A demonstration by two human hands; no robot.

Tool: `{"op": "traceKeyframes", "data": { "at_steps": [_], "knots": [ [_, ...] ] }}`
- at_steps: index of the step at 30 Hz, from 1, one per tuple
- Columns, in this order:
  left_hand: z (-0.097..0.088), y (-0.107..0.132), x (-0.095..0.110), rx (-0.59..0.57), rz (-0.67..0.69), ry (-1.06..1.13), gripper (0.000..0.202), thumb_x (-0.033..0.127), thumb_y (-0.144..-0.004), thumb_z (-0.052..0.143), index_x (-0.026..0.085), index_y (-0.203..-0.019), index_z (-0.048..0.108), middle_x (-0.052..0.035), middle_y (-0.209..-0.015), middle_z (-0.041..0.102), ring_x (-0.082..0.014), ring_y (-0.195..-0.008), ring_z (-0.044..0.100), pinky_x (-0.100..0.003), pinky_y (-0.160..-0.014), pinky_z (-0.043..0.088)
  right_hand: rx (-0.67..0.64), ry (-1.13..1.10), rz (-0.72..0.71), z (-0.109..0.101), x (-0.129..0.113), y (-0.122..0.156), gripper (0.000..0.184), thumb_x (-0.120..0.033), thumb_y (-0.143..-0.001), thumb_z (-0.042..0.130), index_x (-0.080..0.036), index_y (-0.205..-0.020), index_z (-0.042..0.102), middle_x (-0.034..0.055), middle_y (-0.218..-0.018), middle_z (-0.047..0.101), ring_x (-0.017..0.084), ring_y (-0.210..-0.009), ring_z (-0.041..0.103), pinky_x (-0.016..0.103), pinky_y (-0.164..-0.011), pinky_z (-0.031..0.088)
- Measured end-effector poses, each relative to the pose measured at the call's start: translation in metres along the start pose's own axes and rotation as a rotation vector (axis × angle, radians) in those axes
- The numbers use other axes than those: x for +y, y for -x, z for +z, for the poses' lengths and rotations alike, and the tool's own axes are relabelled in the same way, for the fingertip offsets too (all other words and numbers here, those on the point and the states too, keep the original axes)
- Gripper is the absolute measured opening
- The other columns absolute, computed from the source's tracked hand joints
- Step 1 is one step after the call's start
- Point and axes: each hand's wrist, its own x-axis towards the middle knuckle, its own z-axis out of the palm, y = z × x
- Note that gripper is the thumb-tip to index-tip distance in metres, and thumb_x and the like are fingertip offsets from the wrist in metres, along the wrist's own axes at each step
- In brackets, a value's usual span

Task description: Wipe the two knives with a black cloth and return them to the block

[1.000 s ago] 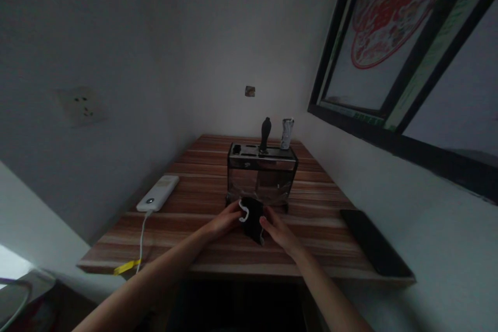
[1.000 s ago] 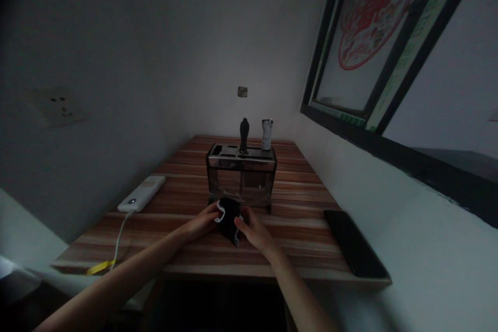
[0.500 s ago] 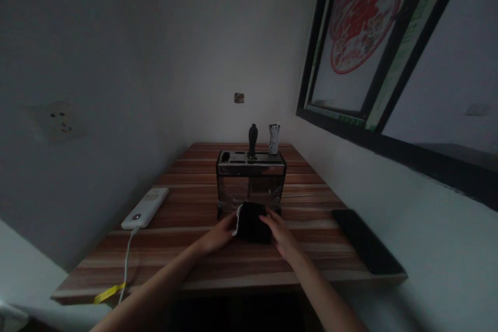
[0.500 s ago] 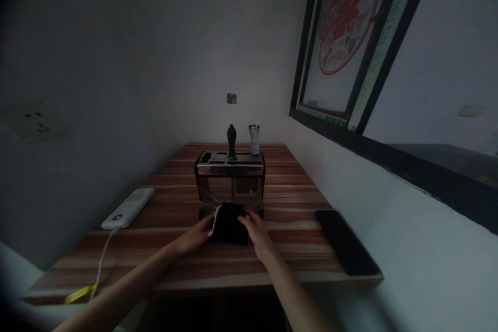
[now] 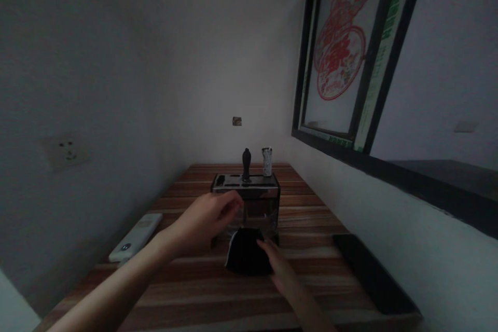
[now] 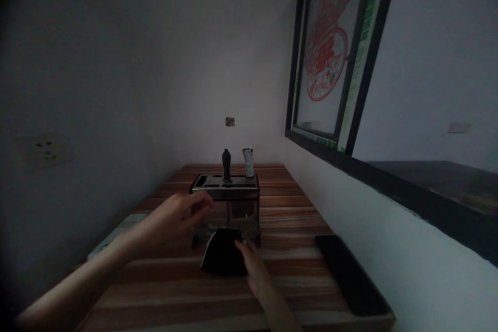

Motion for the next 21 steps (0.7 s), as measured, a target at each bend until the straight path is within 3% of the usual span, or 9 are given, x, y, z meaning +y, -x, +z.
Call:
{"op": "traceKeyframes", "data": {
  "at_steps": [4,6,9,11,14,21],
  "knots": [
    [-0.017,-0.067,0.027,-0.006,0.373,-0.2,0.016,0.02,-0.086,0.043,0.018,-0.094,0.056,-0.0038,-0.087,0.065,-0.0153,-0.076,0.059,-0.024,-0.067,0.041,-0.046,-0.017,-0.018,0.003,-0.004,0.006,0.04,-0.035,-0.058,0.074,-0.027,-0.097,0.066,0.0028,-0.105,0.069,0.024,-0.108,0.059,0.039,-0.092,0.042],
    [-0.015,-0.098,0.034,-0.014,0.549,-0.396,0.016,0.015,-0.083,0.046,0.016,-0.096,0.056,-0.0075,-0.093,0.064,-0.0183,-0.085,0.058,-0.029,-0.077,0.04,-0.056,-0.015,-0.028,0.005,-0.006,0.01,0.044,-0.034,-0.058,0.075,-0.026,-0.1,0.065,0.0038,-0.105,0.069,0.025,-0.107,0.059,0.039,-0.092,0.041],
    [-0.006,-0.136,0.037,-0.019,0.673,-0.593,0.02,0.01,-0.08,0.048,0.015,-0.097,0.057,-0.0115,-0.099,0.062,-0.0219,-0.093,0.054,-0.034,-0.083,0.036,-0.057,-0.015,-0.03,0.008,-0.01,0.015,0.043,-0.034,-0.055,0.075,-0.023,-0.096,0.067,0.004,-0.099,0.07,0.025,-0.103,0.061,0.039,-0.093,0.041],
    [0.003,-0.154,0.037,-0.074,0.652,-0.609,0.022,0.007,-0.079,0.049,0.016,-0.096,0.06,-0.0124,-0.102,0.062,-0.0233,-0.098,0.052,-0.036,-0.087,0.032,-0.048,-0.012,-0.037,0.01,-0.013,0.017,0.041,-0.034,-0.054,0.076,-0.024,-0.092,0.068,0.0031,-0.096,0.071,0.026,-0.102,0.061,0.039,-0.093,0.041],
    [0.021,-0.173,0.037,-0.094,0.445,-0.546,0.021,0.001,-0.074,0.05,0.014,-0.078,0.066,-0.0148,-0.095,0.065,-0.0267,-0.1,0.05,-0.04,-0.092,0.025,-0.024,0.007,-0.039,0.012,-0.016,0.019,0.036,-0.033,-0.054,0.075,-0.025,-0.089,0.068,0.0027,-0.095,0.071,0.026,-0.102,0.061,0.04,-0.094,0.04],
    [0.066,-0.203,0.034,-0.024,0.299,-0.387,0.022,-0.001,-0.063,0.058,0.014,-0.071,0.071,-0.0187,-0.09,0.066,-0.036,-0.106,0.045,-0.048,-0.093,0.019,-0.048,0.084,-0.055,0.009,-0.013,0.017,0.039,-0.033,-0.058,0.07,-0.026,-0.096,0.066,0.0035,-0.107,0.068,0.026,-0.109,0.057,0.039,-0.095,0.039]
  ]
}}
